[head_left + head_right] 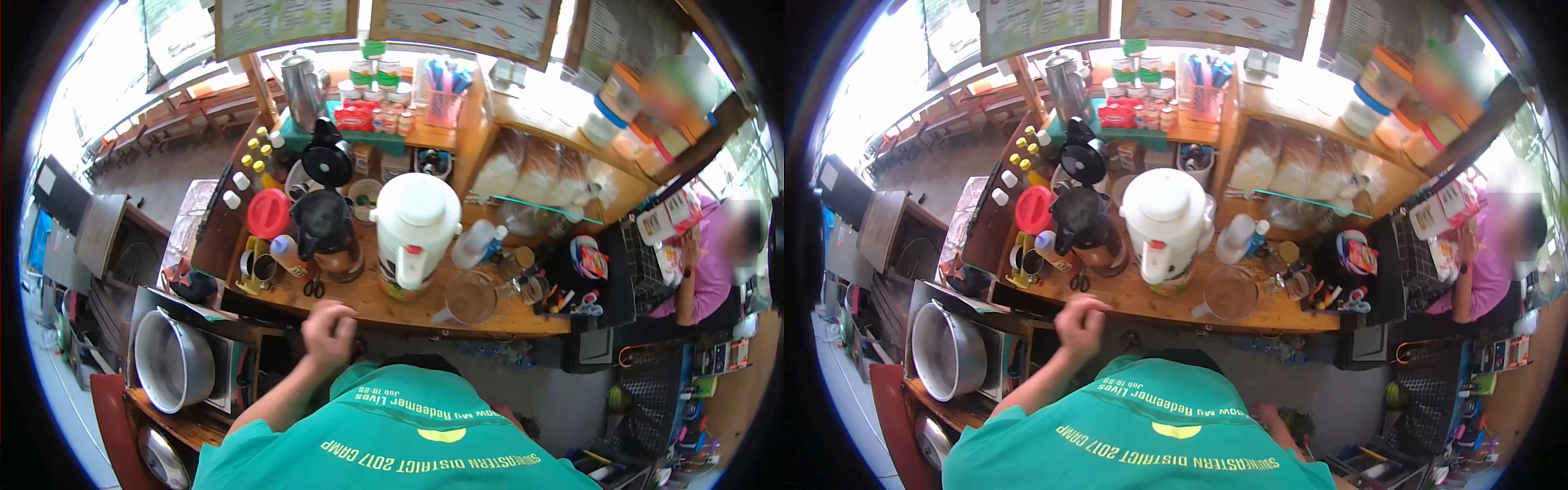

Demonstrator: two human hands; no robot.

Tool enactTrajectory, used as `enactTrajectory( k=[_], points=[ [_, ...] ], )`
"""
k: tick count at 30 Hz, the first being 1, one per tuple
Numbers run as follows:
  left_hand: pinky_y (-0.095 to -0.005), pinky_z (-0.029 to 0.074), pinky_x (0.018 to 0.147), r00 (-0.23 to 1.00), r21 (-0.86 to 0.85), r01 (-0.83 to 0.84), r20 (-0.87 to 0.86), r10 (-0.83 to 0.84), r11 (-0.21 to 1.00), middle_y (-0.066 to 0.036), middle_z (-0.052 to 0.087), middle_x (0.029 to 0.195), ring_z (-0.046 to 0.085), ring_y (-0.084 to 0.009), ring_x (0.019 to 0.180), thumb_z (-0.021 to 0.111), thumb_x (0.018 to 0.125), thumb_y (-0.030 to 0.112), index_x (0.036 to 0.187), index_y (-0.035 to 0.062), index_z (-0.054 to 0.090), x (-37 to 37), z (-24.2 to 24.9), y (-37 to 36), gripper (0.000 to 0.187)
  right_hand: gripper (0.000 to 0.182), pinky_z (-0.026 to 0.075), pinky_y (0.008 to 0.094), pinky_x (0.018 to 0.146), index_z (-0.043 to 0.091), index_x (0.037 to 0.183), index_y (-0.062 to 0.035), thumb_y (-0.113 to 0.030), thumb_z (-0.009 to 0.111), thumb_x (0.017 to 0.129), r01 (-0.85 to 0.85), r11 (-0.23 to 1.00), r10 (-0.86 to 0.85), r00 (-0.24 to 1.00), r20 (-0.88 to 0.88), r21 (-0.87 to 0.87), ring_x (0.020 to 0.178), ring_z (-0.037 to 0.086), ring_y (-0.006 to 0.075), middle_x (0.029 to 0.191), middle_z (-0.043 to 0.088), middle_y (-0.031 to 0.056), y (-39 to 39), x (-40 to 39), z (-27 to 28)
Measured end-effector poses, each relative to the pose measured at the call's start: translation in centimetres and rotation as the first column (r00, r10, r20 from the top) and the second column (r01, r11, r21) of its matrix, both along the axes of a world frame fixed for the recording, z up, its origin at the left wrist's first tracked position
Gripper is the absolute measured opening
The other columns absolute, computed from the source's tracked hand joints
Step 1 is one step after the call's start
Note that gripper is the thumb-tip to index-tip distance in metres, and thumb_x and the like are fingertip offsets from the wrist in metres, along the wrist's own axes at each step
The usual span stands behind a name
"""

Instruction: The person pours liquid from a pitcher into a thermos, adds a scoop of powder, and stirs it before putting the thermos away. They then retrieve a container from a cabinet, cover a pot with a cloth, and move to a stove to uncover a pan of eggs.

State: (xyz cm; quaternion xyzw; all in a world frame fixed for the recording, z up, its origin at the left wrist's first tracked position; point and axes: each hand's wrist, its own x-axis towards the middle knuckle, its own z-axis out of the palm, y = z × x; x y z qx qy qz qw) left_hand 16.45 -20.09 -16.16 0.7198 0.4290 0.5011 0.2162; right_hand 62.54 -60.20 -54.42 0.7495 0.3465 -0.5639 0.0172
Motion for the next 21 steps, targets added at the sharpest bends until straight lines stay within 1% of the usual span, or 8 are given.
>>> enactTrajectory(
  k=[2,5,13,15,16,17,18,21],
  points=[
    [-0.0338,0.052,0.071,0.97,-0.012,-0.166,0.178,0.166,0.986,-0.012,0.066,0.079,0.064,-0.0211,0.073,0.062,0.089,0.004,0.089,0.0026,0.066,-4.7,2.8,5.0,0.004,0.032,0.055,0.0407,0.068,0.064,0.123,-0.0146,-0.029,0.052,0.097,0.053,0.99,-0.046,0.997,-0.056,0.128,0.084,0.068,0.025,0.105,0.068,0.0095,0.7,-0.8,1.2],
    [-0.0319,0.053,0.07,0.912,0.012,-0.405,-0.057,0.405,0.914,-0.011,0.069,0.08,0.067,-0.0195,0.071,0.068,0.091,0.014,0.101,0.0018,0.065,-9.0,5.6,16.0,0.016,0.031,0.054,0.038,0.066,0.064,0.123,-0.0149,-0.025,0.053,0.096,0.128,0.975,-0.116,0.991,-0.071,0.184,0.08,0.067,0.0228,0.102,0.068,0.0074,3.0,-2.6,2.3],
    [-0.0479,0.057,0.077,0.699,-0.147,-0.387,-0.69,0.186,0.91,-0.02,0.073,0.094,0.071,-0.0387,0.09,0.078,0.076,0.044,0.117,0.0055,0.059,-7.4,0.0,30.3,0.059,0.025,0.055,0.0339,0.062,0.069,0.112,-0.0106,-0.017,0.057,0.092,0.123,0.885,-0.074,0.989,-0.125,0.45,0.073,0.067,0.0197,0.088,0.069,0.0062,10.3,-12.5,9.1],
    [-0.0484,0.058,0.076,0.648,-0.206,-0.41,-0.751,0.124,0.889,-0.021,0.073,0.092,0.072,-0.0395,0.089,0.078,0.076,0.044,0.114,0.0046,0.06,-7.7,-0.6,31.1,0.057,0.021,0.055,0.036,0.063,0.071,0.106,-0.0107,-0.016,0.059,0.091,0.653,0.755,-0.651,0.758,-0.043,0.058,0.074,0.067,0.0201,0.088,0.069,0.0066,11.8,-15.7,11.3],
    [-0.0484,0.058,0.075,0.657,-0.193,-0.389,-0.744,0.125,0.901,-0.021,0.072,0.091,0.072,-0.0392,0.087,0.077,0.077,0.043,0.111,0.0036,0.06,-7.9,-1.6,31.6,0.055,0.021,0.055,0.036,0.063,0.071,0.106,-0.0107,-0.016,0.059,0.091,0.652,0.756,-0.651,0.758,-0.037,0.063,0.074,0.067,0.0201,0.088,0.069,0.0066,11.2,-15.8,11.2],
    [-0.0484,0.058,0.074,0.664,-0.176,-0.368,-0.737,0.125,0.913,-0.022,0.072,0.09,0.072,-0.039,0.085,0.077,0.077,0.043,0.109,0.0026,0.061,-8.1,-2.5,32.1,0.054,0.018,0.055,0.0366,0.062,0.071,0.103,-0.0104,-0.017,0.06,0.091,0.043,0.931,-0.051,0.999,0.013,0.362,0.074,0.068,0.0203,0.088,0.069,0.0067,10.7,-16.2,11.6],
    [-0.0485,0.058,0.074,0.672,-0.158,-0.361,-0.727,0.139,0.919,-0.022,0.072,0.089,0.072,-0.0391,0.085,0.075,0.077,0.042,0.106,0.003,0.063,-8.3,-3.1,32.5,0.051,0.016,0.055,0.0373,0.061,0.072,0.099,-0.01,-0.018,0.061,0.09,-0.504,0.597,0.341,0.863,0.372,0.623,0.074,0.068,0.0204,0.088,0.069,0.0067,9.5,-16.0,10.8],
    [-0.0489,0.058,0.074,0.744,-0.138,-0.366,-0.638,0.2,0.92,-0.023,0.072,0.089,0.072,-0.0391,0.085,0.074,0.075,0.039,0.107,0.0048,0.065,-8.6,-2.2,32.4,0.048,0.015,0.055,0.0372,0.061,0.072,0.098,-0.0099,-0.018,0.061,0.09,-0.112,0.916,0.075,0.991,0.11,0.385,0.074,0.067,0.0202,0.088,0.069,0.0065,6.8,-17.0,10.1]
  ],
)
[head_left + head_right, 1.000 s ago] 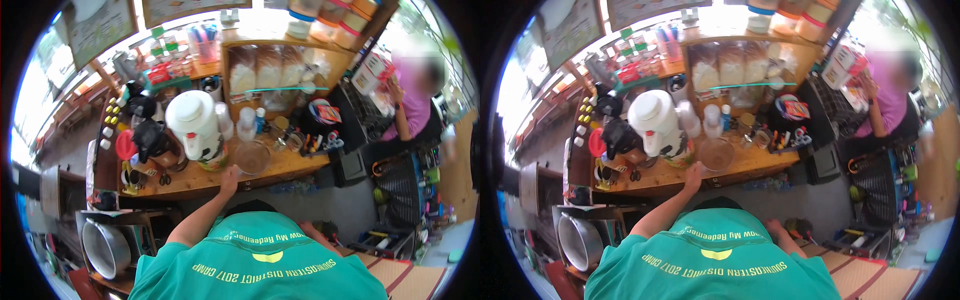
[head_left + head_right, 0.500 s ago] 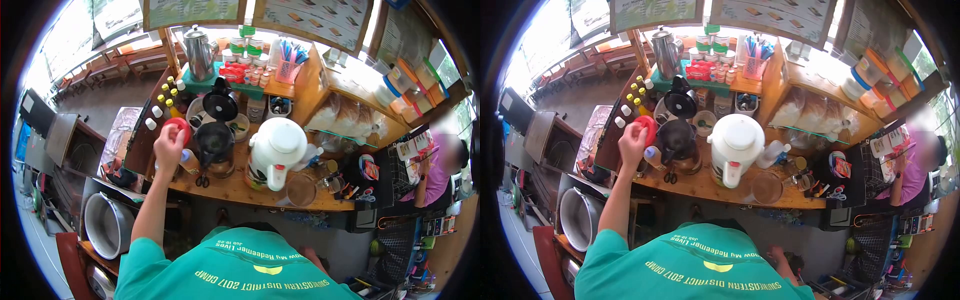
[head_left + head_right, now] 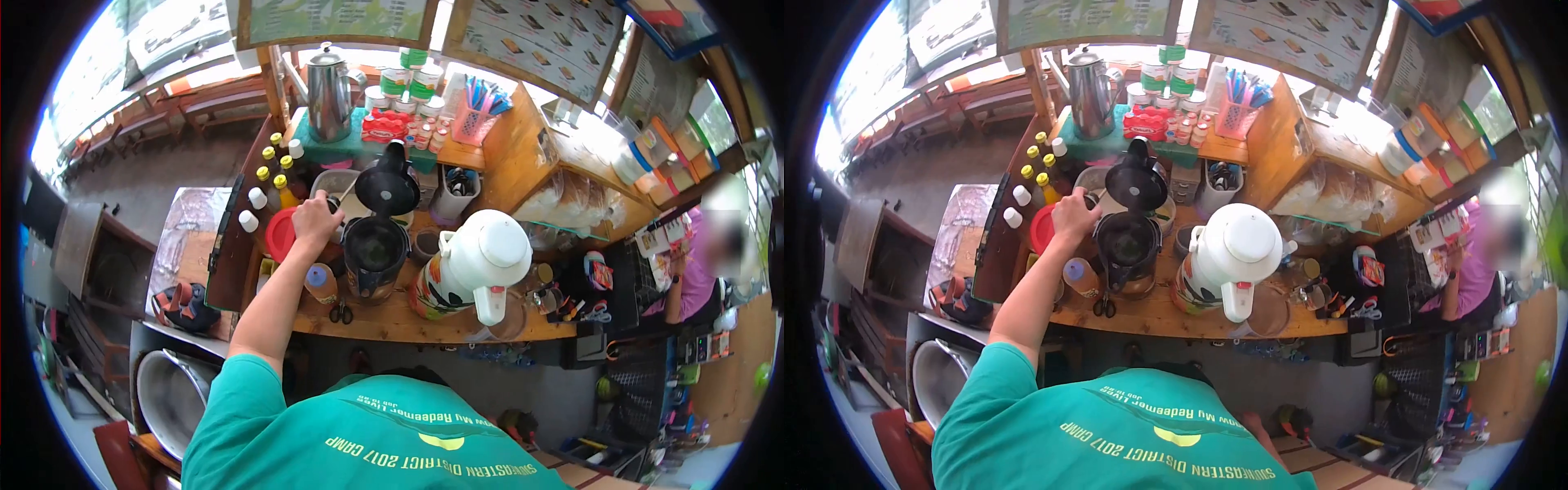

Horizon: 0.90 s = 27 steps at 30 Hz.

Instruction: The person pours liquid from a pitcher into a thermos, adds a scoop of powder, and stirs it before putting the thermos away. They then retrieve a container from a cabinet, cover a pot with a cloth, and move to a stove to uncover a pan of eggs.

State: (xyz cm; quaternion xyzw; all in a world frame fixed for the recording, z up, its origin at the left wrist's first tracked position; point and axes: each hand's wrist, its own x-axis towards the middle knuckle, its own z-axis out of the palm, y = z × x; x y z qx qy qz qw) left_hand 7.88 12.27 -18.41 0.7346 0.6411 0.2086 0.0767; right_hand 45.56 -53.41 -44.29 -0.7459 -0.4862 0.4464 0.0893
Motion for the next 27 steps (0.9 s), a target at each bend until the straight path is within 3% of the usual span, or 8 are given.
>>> enactTrajectory(
  k=[3,8,12,17,20,23,25,27],
  points=[
    [-0.0486,0.057,0.076,0.998,0.1,0.017,0.056,-0.023,0.995,-0.022,0.073,0.093,0.071,-0.0386,0.086,0.071,0.073,0.035,0.11,0.0073,0.067,-0.6,2.1,-0.4,0.046,0.014,0.054,0.037,0.061,0.071,0.097,-0.0097,-0.017,0.062,0.09,0.331,0.866,-0.354,0.935,0.01,-0.375,0.074,0.067,0.02,0.087,0.068,0.0062,-1.7,-0.7,-0.4],
    [-0.0492,0.057,0.076,0.995,0.199,-0.045,0.095,0.026,0.979,-0.02,0.073,0.091,0.071,-0.0386,0.085,0.072,0.074,0.036,0.111,0.0106,0.07,-2.6,7.1,-3.6,0.045,0.012,0.054,0.0368,0.061,0.071,0.095,-0.0095,-0.016,0.063,0.089,0.362,0.689,-0.394,0.914,0.094,-0.628,0.073,0.066,0.0196,0.085,0.068,0.0058,-2.1,-0.2,-1.8],
    [-0.0461,0.057,0.074,0.985,0.273,-0.108,0.158,0.066,0.956,-0.021,0.073,0.085,0.072,-0.0373,0.081,0.074,0.076,0.036,0.108,0.0066,0.071,-5.9,11.6,-8.6,0.043,0.01,0.052,0.0354,0.06,0.07,0.095,-0.009,-0.011,0.064,0.088,0.275,0.923,-0.322,0.935,-0.149,-0.271,0.07,0.063,0.0184,0.082,0.066,0.0058,0.5,3.5,-2.1],
    [-0.0354,0.056,0.072,0.964,0.323,-0.179,0.245,0.101,0.929,-0.018,0.073,0.084,0.074,-0.0269,0.078,0.081,0.074,0.03,0.106,-0.0001,0.068,-10.3,16.1,-16.4,0.046,0.011,0.049,0.0338,0.055,0.069,0.098,-0.0089,-0.016,0.063,0.092,0.178,0.96,-0.094,0.931,-0.353,0.214,0.064,0.06,0.0171,0.081,0.066,0.0059,1.5,9.2,-5.5],
    [-0.0276,0.054,0.07,0.913,0.204,-0.181,0.398,0.088,0.962,-0.011,0.073,0.086,0.068,-0.0133,0.076,0.082,0.075,0.019,0.104,-0.0035,0.063,-10.7,19.1,-21.8,0.042,0.022,0.055,0.0464,0.07,0.067,0.096,-0.0083,-0.028,0.06,0.089,0.529,0.728,-0.685,0.587,-0.433,-0.435,0.085,0.07,0.037,0.106,0.072,0.0123,1.9,12.3,-5.5],
    [-0.0264,0.053,0.071,0.893,0.09,-0.127,0.444,0.075,0.988,-0.009,0.071,0.089,0.066,-0.012,0.078,0.082,0.075,0.018,0.106,-0.0038,0.062,-9.2,20.3,-25.2,0.043,0.02,0.054,0.0463,0.07,0.07,0.096,-0.0105,-0.026,0.058,0.092,0.497,0.751,-0.647,0.687,-0.331,-0.436,0.084,0.07,0.0332,0.105,0.072,0.011,-1.3,16.2,-7.6],
    [-0.0256,0.052,0.072,0.921,0.097,-0.056,0.39,0.014,0.994,-0.008,0.071,0.088,0.065,-0.0113,0.078,0.083,0.074,0.017,0.107,-0.0037,0.063,-8.3,19.9,-25.8,0.044,0.022,0.052,0.0411,0.062,0.069,0.092,-0.0086,-0.029,0.061,0.093,0.236,0.959,-0.262,0.948,-0.18,-0.154,0.07,0.065,0.0261,0.088,0.067,0.0093,-3.9,17.9,-5.3],
    [-0.0247,0.052,0.07,0.942,0.1,-0.035,0.336,0.0,0.994,-0.007,0.07,0.087,0.065,-0.0107,0.077,0.083,0.074,0.017,0.106,-0.0029,0.063,-6.8,19.6,-25.5,0.042,0.021,0.053,0.0418,0.063,0.068,0.094,-0.0088,-0.028,0.06,0.093,0.302,0.918,-0.351,0.921,-0.17,-0.255,0.071,0.065,0.0268,0.089,0.067,0.0093,-6.7,19.6,-4.6]
  ],
)
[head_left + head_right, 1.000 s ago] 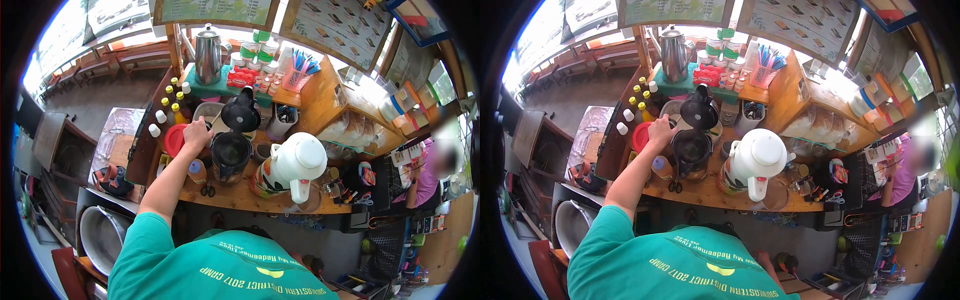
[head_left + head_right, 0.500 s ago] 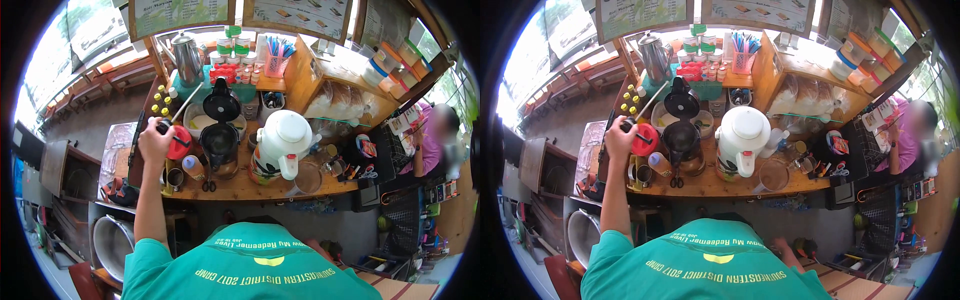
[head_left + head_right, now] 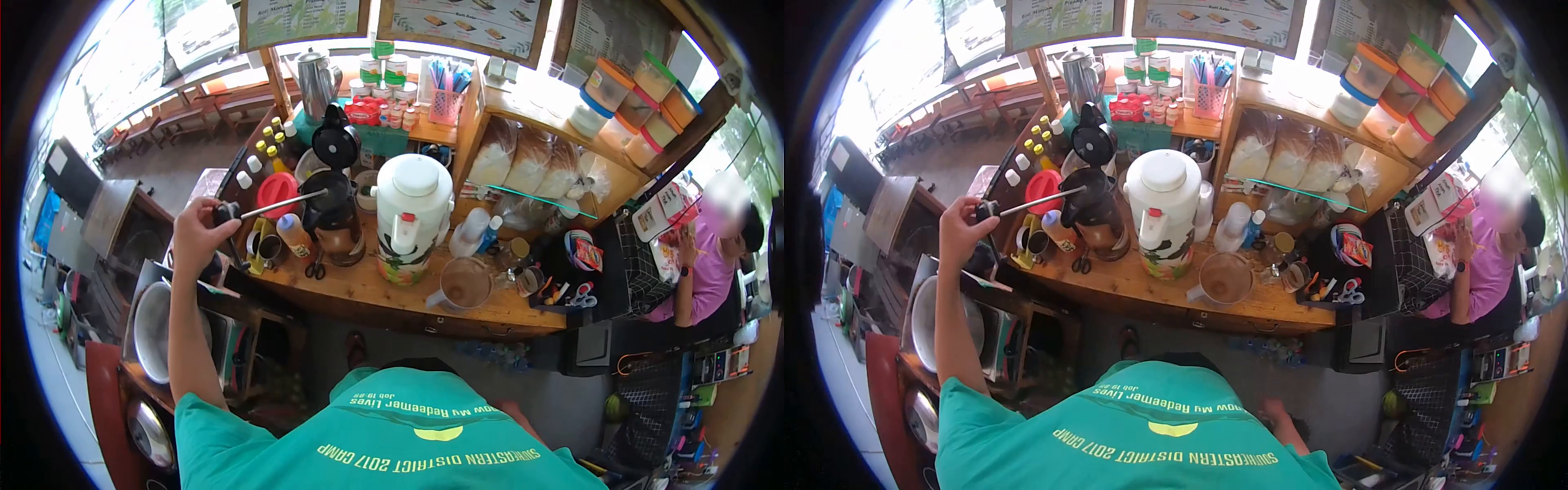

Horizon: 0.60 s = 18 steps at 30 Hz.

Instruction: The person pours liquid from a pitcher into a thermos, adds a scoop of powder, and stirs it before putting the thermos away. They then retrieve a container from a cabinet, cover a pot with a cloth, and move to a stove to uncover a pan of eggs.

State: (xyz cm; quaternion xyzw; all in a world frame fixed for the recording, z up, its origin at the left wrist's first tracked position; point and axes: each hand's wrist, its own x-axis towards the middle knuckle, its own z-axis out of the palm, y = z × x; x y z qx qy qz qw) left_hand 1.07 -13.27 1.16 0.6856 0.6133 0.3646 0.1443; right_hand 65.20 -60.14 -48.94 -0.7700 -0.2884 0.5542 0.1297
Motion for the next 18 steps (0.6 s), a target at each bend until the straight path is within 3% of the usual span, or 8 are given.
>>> enactTrajectory(
  k=[2,5,9,11,13,14,16,18],
  points=[
    [-0.0249,0.052,0.07,0.997,-0.005,0.036,-0.069,-0.036,0.999,-0.006,0.07,0.087,0.065,-0.01,0.077,0.084,0.073,0.018,0.105,-0.0012,0.065,1.5,0.8,0.3,0.042,0.02,0.053,0.0426,0.064,0.067,0.095,-0.009,-0.028,0.059,0.094,0.26,0.94,-0.28,0.958,-0.064,-0.22,0.071,0.065,0.0274,0.089,0.067,0.0093,-2.6,1.6,-0.1],
    [-0.0289,0.053,0.071,0.975,0.008,0.085,-0.209,-0.081,0.996,-0.011,0.072,0.088,0.067,-0.015,0.076,0.086,0.07,0.022,0.106,-0.0025,0.067,3.1,2.4,2.5,0.047,0.019,0.055,0.0437,0.064,0.065,0.098,-0.0093,-0.027,0.058,0.094,0.386,0.866,-0.425,0.903,-0.061,-0.316,0.072,0.065,0.0284,0.091,0.066,0.0093,-6.0,3.4,-0.5],
    [-0.033,0.054,0.072,0.892,0.048,0.254,-0.398,-0.215,0.966,-0.016,0.072,0.09,0.069,-0.0214,0.076,0.085,0.068,0.025,0.106,-0.0039,0.069,6.7,3.7,7.0,0.051,0.018,0.056,0.0451,0.066,0.063,0.101,-0.0097,-0.026,0.056,0.095,0.501,0.788,-0.559,0.826,-0.075,-0.357,0.073,0.066,0.0297,0.092,0.066,0.0093,-9.3,4.0,-1.6],
    [-0.0356,0.054,0.075,0.81,-0.058,0.398,-0.447,-0.38,0.916,-0.02,0.072,0.091,0.07,-0.0265,0.078,0.085,0.067,0.028,0.108,-0.0046,0.07,9.4,2.8,9.0,0.055,0.018,0.057,0.0459,0.066,0.062,0.102,-0.0099,-0.025,0.055,0.095,0.57,0.749,-0.627,0.774,-0.084,-0.339,0.074,0.066,0.0304,0.093,0.065,0.0092,-10.0,3.6,-2.9],
    [-0.0371,0.054,0.077,0.768,-0.137,0.424,-0.47,-0.435,0.895,-0.022,0.071,0.09,0.071,-0.0315,0.082,0.084,0.069,0.03,0.109,-0.0034,0.07,11.3,-0.1,11.3,0.054,0.019,0.057,0.0447,0.065,0.062,0.103,-0.0097,-0.026,0.055,0.096,0.635,0.706,-0.69,0.717,-0.103,-0.314,0.074,0.066,0.0286,0.095,0.065,0.0086,-8.9,2.1,-1.8],
    [-0.0407,0.053,0.082,0.729,-0.171,0.45,-0.496,-0.471,0.876,-0.024,0.071,0.094,0.07,-0.0384,0.088,0.083,0.071,0.032,0.111,-0.0026,0.07,12.4,-1.0,11.7,0.054,0.022,0.057,0.0437,0.065,0.062,0.106,-0.0094,-0.027,0.055,0.096,0.352,0.932,-0.359,0.929,-0.093,-0.084,0.076,0.066,0.0269,0.095,0.065,0.0086,-7.8,1.2,0.5],
    [-0.0439,0.051,0.093,0.657,-0.231,0.454,-0.566,-0.499,0.86,-0.025,0.07,0.105,0.066,-0.0403,0.102,0.081,0.074,0.032,0.115,-0.0006,0.069,13.0,-4.2,13.7,0.054,0.025,0.057,0.0427,0.065,0.062,0.11,-0.0091,-0.029,0.055,0.097,0.001,0.991,-0.002,1.0,0.007,0.13,0.078,0.066,0.0252,0.095,0.065,0.0085,-6.7,-0.5,1.4],
    [-0.0448,0.049,0.098,0.622,-0.249,0.449,-0.602,-0.5,0.858,-0.025,0.068,0.113,0.063,-0.0403,0.109,0.08,0.077,0.034,0.119,-0.0004,0.068,13.5,-5.7,14.0,0.055,0.029,0.057,0.0411,0.064,0.062,0.114,-0.0097,-0.032,0.058,0.097,0.106,0.989,-0.105,0.994,-0.021,0.099,0.078,0.066,0.0236,0.093,0.066,0.0082,-5.9,-1.8,0.0]
  ],
)
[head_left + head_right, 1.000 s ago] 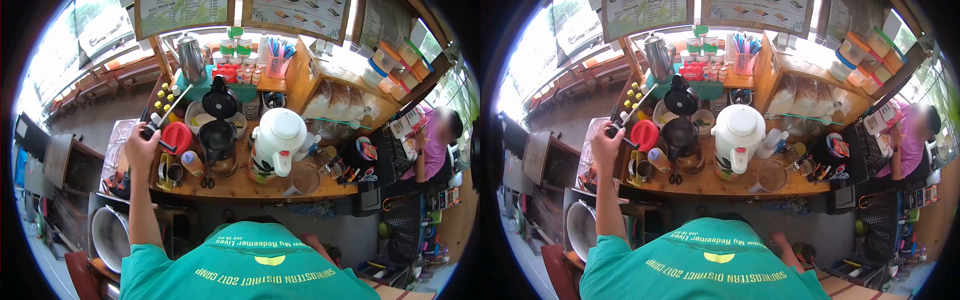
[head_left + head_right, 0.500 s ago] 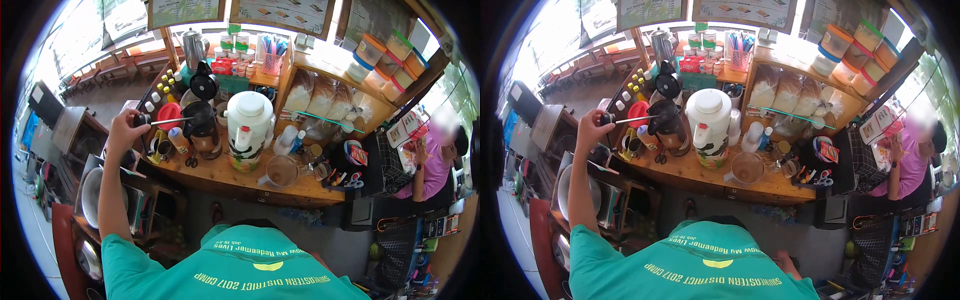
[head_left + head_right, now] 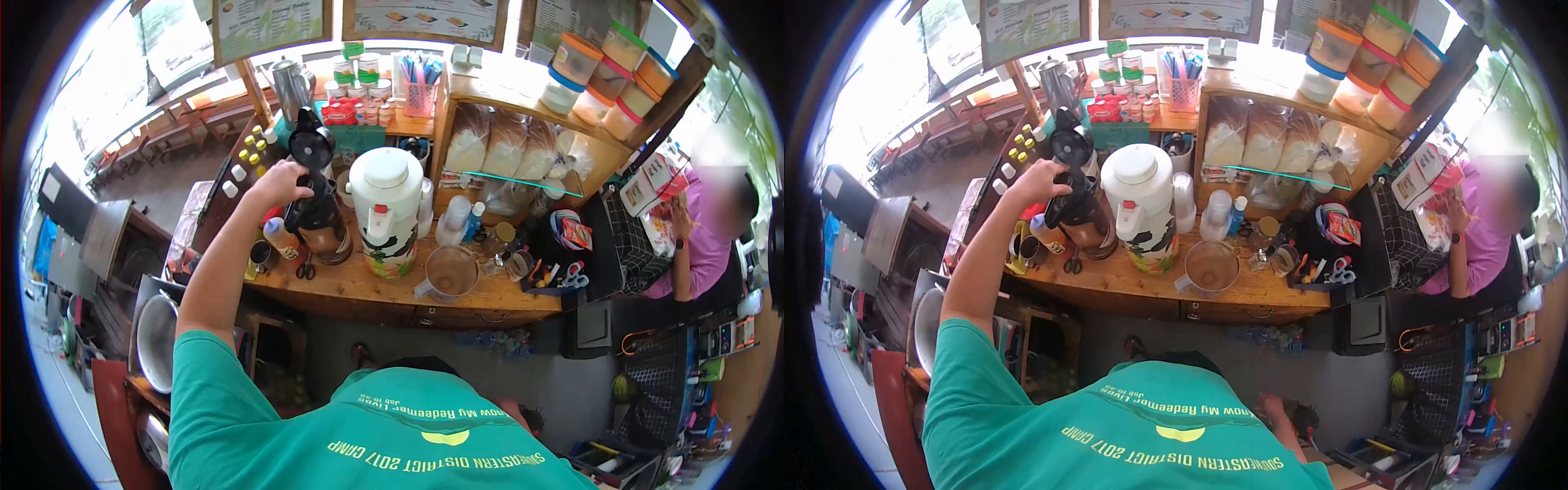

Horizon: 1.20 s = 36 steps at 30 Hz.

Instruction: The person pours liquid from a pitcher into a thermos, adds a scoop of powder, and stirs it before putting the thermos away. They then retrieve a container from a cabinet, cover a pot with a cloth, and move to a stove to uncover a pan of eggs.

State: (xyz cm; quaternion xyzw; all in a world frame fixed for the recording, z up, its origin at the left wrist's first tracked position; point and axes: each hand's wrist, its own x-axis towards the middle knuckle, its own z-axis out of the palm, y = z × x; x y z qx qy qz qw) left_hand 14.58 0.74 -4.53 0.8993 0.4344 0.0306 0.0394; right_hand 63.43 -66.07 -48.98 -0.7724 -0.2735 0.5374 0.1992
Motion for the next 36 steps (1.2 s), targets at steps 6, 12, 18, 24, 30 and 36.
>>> enactTrajectory(
  k=[6,12,18,24,30,36],
  points=[
    [-0.0455,0.046,0.102,0.999,-0.037,-0.031,-0.039,0.03,0.999,-0.025,0.065,0.12,0.059,-0.0397,0.117,0.071,0.087,0.037,0.125,0.0006,0.064,0.2,-2.0,-0.3,0.053,0.033,0.054,0.0387,0.064,0.063,0.118,-0.0098,-0.034,0.063,0.095,0.45,0.796,-0.534,0.837,-0.118,-0.404,0.077,0.065,0.0227,0.096,0.066,0.0086,1.4,-5.5,3.3],
    [-0.0454,0.045,0.103,0.998,-0.035,0.05,0.026,-0.049,0.998,-0.023,0.066,0.119,0.059,-0.0396,0.117,0.07,0.088,0.039,0.127,0.0025,0.063,-0.1,-1.4,-0.8,0.054,0.028,0.053,0.0394,0.063,0.063,0.112,-0.0074,-0.031,0.06,0.096,0.486,0.732,-0.58,0.813,-0.061,-0.478,0.076,0.062,0.0222,0.094,0.064,0.009,-0.8,-8.0,0.0],
    [-0.0445,0.046,0.099,0.991,0.047,0.112,0.065,-0.115,0.993,-0.019,0.069,0.117,0.062,-0.0368,0.111,0.071,0.087,0.034,0.118,0.004,0.069,-1.3,-2.3,0.0,0.043,0.03,0.054,0.0403,0.066,0.063,0.112,-0.0077,-0.033,0.06,0.097,0.13,0.96,-0.154,0.985,-0.078,-0.247,0.078,0.063,0.0228,0.097,0.065,0.0079,2.2,-9.1,-0.9],
    [-0.0403,0.046,0.088,0.968,0.303,0.141,0.156,-0.195,0.943,-0.011,0.073,0.103,0.066,-0.0291,0.095,0.072,0.085,0.027,0.101,0.0078,0.075,-2.2,-1.7,0.4,0.026,0.029,0.054,0.0378,0.067,0.064,0.11,-0.0081,-0.034,0.061,0.097,-0.125,0.987,0.12,0.991,0.058,0.104,0.077,0.063,0.0213,0.092,0.065,0.0069,5.1,-10.4,-4.5],
    [-0.0452,0.048,0.09,0.779,0.663,-0.192,0.551,-0.299,0.724,-0.014,0.072,0.102,0.067,-0.0357,0.093,0.071,0.088,0.029,0.109,0.006,0.068,1.4,4.1,5.1,0.031,0.022,0.054,0.0414,0.07,0.07,0.093,-0.0056,-0.025,0.059,0.091,0.263,0.942,-0.277,0.96,-0.04,-0.211,0.077,0.067,0.0268,0.093,0.071,0.0102,9.7,-14.6,3.0],
    [-0.0457,0.052,0.089,0.857,0.199,0.009,0.503,-0.11,0.98,-0.023,0.07,0.102,0.068,-0.0412,0.098,0.067,0.092,0.031,0.106,-0.0012,0.068,1.4,4.5,6.7,0.035,0.026,0.051,0.0359,0.066,0.069,0.107,-0.0071,-0.029,0.064,0.094,0.111,0.99,-0.108,0.994,0.035,-0.082,0.076,0.062,0.0222,0.087,0.067,0.0106,8.7,-13.9,0.6]
  ],
)
